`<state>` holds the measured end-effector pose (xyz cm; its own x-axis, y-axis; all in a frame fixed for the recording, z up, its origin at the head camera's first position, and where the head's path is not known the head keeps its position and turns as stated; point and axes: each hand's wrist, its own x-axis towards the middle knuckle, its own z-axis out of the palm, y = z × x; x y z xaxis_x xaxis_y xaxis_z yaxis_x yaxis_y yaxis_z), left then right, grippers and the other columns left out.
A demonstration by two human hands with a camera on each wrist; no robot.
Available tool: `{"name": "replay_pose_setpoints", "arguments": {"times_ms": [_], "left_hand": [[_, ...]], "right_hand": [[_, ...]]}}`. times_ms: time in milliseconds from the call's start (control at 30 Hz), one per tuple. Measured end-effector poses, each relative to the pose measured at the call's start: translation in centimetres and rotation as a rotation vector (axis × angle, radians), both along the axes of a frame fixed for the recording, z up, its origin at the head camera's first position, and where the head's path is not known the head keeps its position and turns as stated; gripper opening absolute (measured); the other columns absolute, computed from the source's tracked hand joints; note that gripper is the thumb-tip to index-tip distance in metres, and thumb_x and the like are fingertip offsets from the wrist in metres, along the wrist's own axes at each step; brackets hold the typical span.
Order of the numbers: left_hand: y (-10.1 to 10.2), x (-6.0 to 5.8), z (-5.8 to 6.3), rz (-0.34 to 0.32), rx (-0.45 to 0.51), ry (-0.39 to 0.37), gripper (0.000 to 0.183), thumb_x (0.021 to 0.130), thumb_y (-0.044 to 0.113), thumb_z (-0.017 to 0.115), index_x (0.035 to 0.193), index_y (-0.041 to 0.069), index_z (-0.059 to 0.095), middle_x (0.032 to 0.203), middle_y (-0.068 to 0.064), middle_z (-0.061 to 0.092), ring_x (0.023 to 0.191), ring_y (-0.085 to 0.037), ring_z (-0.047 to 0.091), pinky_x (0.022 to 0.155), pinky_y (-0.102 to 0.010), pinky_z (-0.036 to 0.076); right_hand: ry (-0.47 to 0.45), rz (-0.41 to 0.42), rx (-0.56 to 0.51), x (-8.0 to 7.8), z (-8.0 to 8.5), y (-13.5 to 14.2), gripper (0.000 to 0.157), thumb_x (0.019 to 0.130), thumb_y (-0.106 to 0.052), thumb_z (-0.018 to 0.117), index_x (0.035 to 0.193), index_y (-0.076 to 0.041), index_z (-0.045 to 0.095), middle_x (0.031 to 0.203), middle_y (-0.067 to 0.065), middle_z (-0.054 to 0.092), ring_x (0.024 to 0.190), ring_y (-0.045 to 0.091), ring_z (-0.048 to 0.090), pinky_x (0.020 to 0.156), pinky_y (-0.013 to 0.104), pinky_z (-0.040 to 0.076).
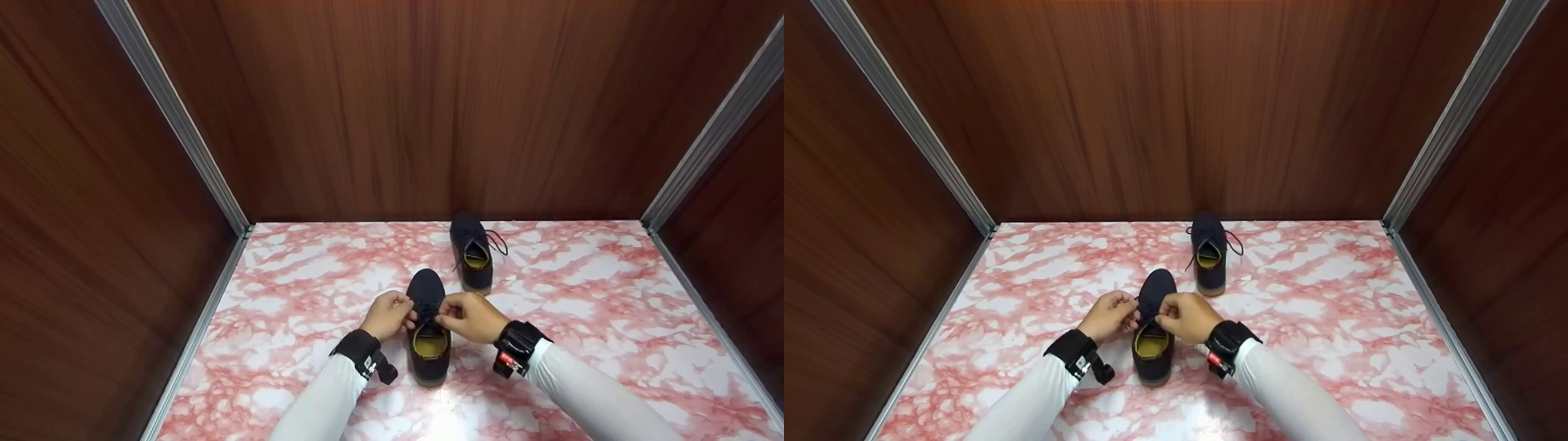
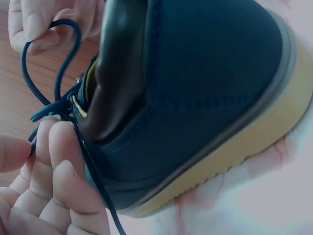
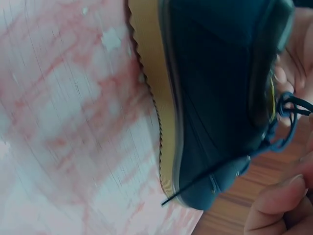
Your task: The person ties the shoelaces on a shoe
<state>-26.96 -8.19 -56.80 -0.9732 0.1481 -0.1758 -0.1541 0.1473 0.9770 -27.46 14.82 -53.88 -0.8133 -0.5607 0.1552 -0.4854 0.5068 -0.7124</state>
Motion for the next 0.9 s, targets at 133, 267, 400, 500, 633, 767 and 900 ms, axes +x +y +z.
{"name": "replay_pose_setpoints", "arguments": {"times_ms": [133,267,400,500,633,767,900], "left_hand": [[-0.5,-0.1,-0.1,0.005,-0.044,0.038,0.017,0.105,0.013,0.057,0.106,-0.003,0.062,0.085,-0.012,0.073,0.062,-0.011,0.064,0.059,-0.025,0.058],[-1.0,-0.3,-0.1,0.006,-0.097,0.074,0.017,0.105,0.010,0.056,0.107,-0.006,0.062,0.093,-0.026,0.075,0.061,-0.012,0.064,0.063,-0.030,0.061],[-1.6,-0.3,0.1,-0.011,-0.158,0.095,0.014,0.106,0.009,0.054,0.104,-0.003,0.061,0.092,-0.026,0.074,0.062,-0.011,0.065,0.062,-0.028,0.058],[-2.1,-0.4,0.1,-0.022,-0.219,0.105,0.012,0.106,0.010,0.054,0.101,0.001,0.060,0.090,-0.020,0.074,0.065,-0.012,0.067,0.060,-0.024,0.054],[-2.8,-0.5,-0.2,-0.020,-0.309,0.143,0.012,0.106,0.011,0.055,0.098,0.003,0.061,0.089,-0.019,0.075,0.071,-0.028,0.074,0.058,-0.020,0.051],[-3.7,-0.5,-0.5,-0.018,-0.408,0.188,0.013,0.105,0.011,0.056,0.097,0.002,0.062,0.084,-0.014,0.073,0.070,-0.029,0.074,0.060,-0.021,0.050],[-4.5,-0.4,-0.8,-0.018,-0.518,0.223,0.014,0.104,0.013,0.058,0.094,0.005,0.064,0.080,-0.006,0.071,0.066,-0.012,0.063,0.071,-0.026,0.050]], "right_hand": [[0.008,-0.058,-0.014,-0.5,0.7,0.4,0.015,0.094,-0.019,0.076,0.080,-0.016,0.070,0.070,-0.007,0.064,0.060,0.000,0.053,0.058,0.019,0.045],[0.021,-0.113,-0.028,-1.1,1.0,1.0,0.018,0.094,-0.019,0.076,0.078,-0.016,0.069,0.069,-0.008,0.061,0.059,0.000,0.051,0.057,0.019,0.044],[0.014,-0.181,-0.050,-1.6,1.1,1.7,0.019,0.094,-0.017,0.075,0.077,-0.015,0.068,0.067,-0.008,0.061,0.057,0.000,0.050,0.056,0.020,0.042],[0.010,-0.223,-0.052,-1.8,1.0,2.3,0.020,0.094,-0.016,0.075,0.076,-0.014,0.068,0.067,-0.007,0.061,0.057,0.001,0.050,0.057,0.020,0.042],[0.006,-0.267,-0.042,-2.0,0.4,3.2,0.019,0.094,-0.016,0.075,0.077,-0.014,0.068,0.069,-0.006,0.062,0.060,0.002,0.051,0.059,0.020,0.043],[-0.006,-0.292,-0.031,-2.1,-0.3,4.3,0.018,0.094,-0.016,0.074,0.078,-0.012,0.068,0.070,-0.005,0.061,0.061,0.003,0.050,0.060,0.020,0.042],[-0.034,-0.311,-0.016,-2.1,-1.0,5.1,0.021,0.095,-0.016,0.073,0.077,-0.011,0.065,0.068,-0.006,0.057,0.060,0.004,0.049,0.059,0.021,0.041]]}}
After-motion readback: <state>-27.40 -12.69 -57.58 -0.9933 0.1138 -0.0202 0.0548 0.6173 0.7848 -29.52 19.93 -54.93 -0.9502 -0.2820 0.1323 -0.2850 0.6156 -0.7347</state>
